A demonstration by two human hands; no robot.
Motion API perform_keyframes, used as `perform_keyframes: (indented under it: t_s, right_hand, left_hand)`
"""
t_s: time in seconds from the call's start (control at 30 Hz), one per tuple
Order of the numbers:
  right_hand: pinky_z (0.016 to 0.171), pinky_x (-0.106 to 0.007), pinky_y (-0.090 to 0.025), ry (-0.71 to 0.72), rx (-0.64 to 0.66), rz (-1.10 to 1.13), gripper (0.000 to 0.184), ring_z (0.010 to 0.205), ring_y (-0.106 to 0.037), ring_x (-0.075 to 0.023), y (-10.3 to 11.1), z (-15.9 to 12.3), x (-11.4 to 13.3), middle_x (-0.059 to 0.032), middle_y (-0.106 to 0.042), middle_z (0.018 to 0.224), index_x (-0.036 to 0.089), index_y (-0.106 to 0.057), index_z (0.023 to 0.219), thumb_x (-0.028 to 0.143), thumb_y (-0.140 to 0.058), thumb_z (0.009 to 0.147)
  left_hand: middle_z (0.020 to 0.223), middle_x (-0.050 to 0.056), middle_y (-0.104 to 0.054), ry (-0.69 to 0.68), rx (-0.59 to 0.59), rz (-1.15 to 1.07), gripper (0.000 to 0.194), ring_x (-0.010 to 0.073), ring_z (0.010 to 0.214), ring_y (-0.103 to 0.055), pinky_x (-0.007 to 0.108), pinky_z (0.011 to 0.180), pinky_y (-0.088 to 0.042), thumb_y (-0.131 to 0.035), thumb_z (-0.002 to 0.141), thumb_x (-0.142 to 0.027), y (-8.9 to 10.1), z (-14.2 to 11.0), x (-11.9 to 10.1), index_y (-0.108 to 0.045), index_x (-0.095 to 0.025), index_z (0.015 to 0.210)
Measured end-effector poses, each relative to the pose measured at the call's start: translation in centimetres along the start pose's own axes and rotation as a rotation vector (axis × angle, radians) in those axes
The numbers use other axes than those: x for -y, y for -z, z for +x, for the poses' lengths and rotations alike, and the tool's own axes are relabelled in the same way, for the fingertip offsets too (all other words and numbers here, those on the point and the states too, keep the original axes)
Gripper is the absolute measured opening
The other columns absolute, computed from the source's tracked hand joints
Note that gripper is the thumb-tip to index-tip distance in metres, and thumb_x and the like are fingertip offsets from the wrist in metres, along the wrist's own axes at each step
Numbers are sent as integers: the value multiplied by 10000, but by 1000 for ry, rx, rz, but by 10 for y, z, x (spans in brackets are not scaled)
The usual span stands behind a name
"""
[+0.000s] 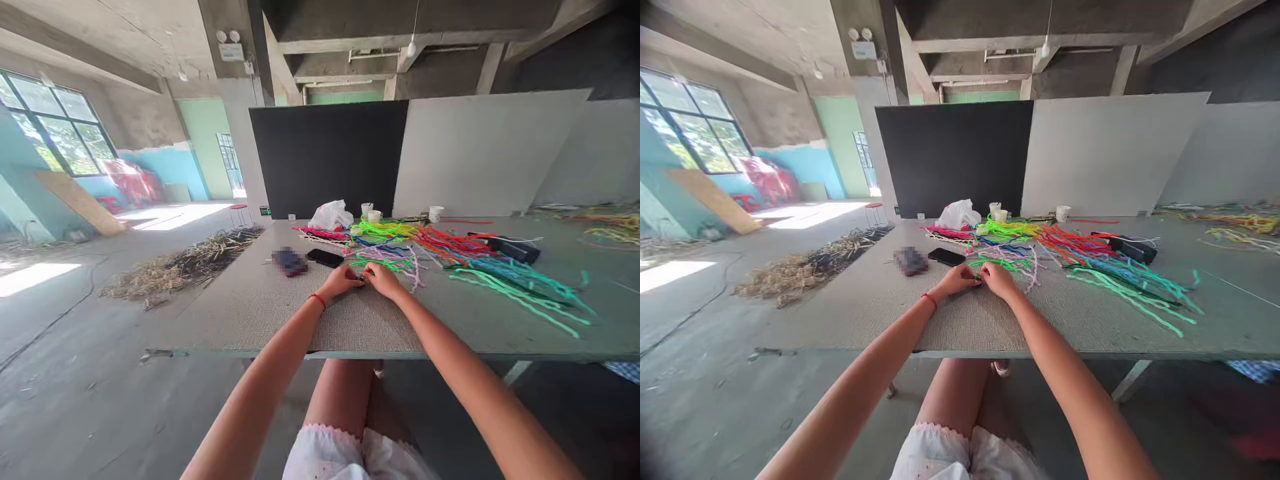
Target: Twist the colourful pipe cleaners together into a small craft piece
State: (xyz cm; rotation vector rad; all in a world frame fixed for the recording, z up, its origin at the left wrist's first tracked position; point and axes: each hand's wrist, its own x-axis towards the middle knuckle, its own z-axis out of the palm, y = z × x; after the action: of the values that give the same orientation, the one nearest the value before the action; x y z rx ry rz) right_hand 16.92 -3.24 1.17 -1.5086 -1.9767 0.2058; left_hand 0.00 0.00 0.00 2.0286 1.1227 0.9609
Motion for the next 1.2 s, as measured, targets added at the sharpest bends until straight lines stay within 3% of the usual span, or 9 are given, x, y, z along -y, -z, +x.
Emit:
perform_keyframes:
  t_s: [0.17,0.27,0.5,0.73,0.93,1.1,1.2]
  right_hand:
    - [561,-221,-281,-8,-106,-1,167,681,-559,-150,3,-3,5,-8,-650,761,204,-580,802,323,-496,884]
    - [557,-225,-280,28,-137,-17,194,674,-561,-156,5,-5,8,-8,-651,770,211,-576,859,346,-445,910]
    - [608,-232,-319,122,-210,-45,157,830,-580,-174,4,-7,7,-34,-648,993,215,-570,948,210,-425,888]
    - [668,-247,-367,171,-231,18,158,845,-578,-172,3,-5,5,-38,-640,938,206,-580,876,202,-422,880]
    - [629,-238,-337,150,-243,14,135,805,-579,-168,3,-5,6,-28,-650,908,209,-579,842,230,-450,878]
    - [558,-231,-271,14,-334,-22,139,655,-544,-146,2,-7,10,-11,-655,821,215,-570,835,323,-493,876]
    - [556,-234,-260,10,-391,-49,175,632,-530,-141,0,-8,14,-15,-652,802,211,-564,828,347,-473,889]
  left_hand:
    - [666,-1,-626,-7,-100,-170,311,108,592,-549,227,558,-400,-793,572,-355,-1,0,-5,-624,-136,714]
    - [634,15,-641,68,-107,-339,279,116,563,-584,227,542,-430,-804,583,-314,0,-2,-11,-632,-131,705]
    - [596,28,-654,226,-211,-626,245,129,542,-623,273,593,-520,-825,571,-179,-2,-2,-16,-662,-97,733]
    - [559,18,-643,273,-121,-703,226,104,522,-600,240,575,-519,-841,526,-195,-3,-5,-17,-664,-104,634]
    - [577,47,-655,265,-84,-678,209,128,536,-605,280,595,-529,-836,523,-207,0,-7,-19,-685,-97,619]
    - [546,43,-644,238,-176,-697,171,127,500,-597,287,587,-529,-819,536,-184,-1,-8,-24,-690,-97,606]
    - [549,43,-648,215,-259,-722,148,123,493,-599,276,575,-527,-804,548,-174,-2,-8,-27,-691,-99,607]
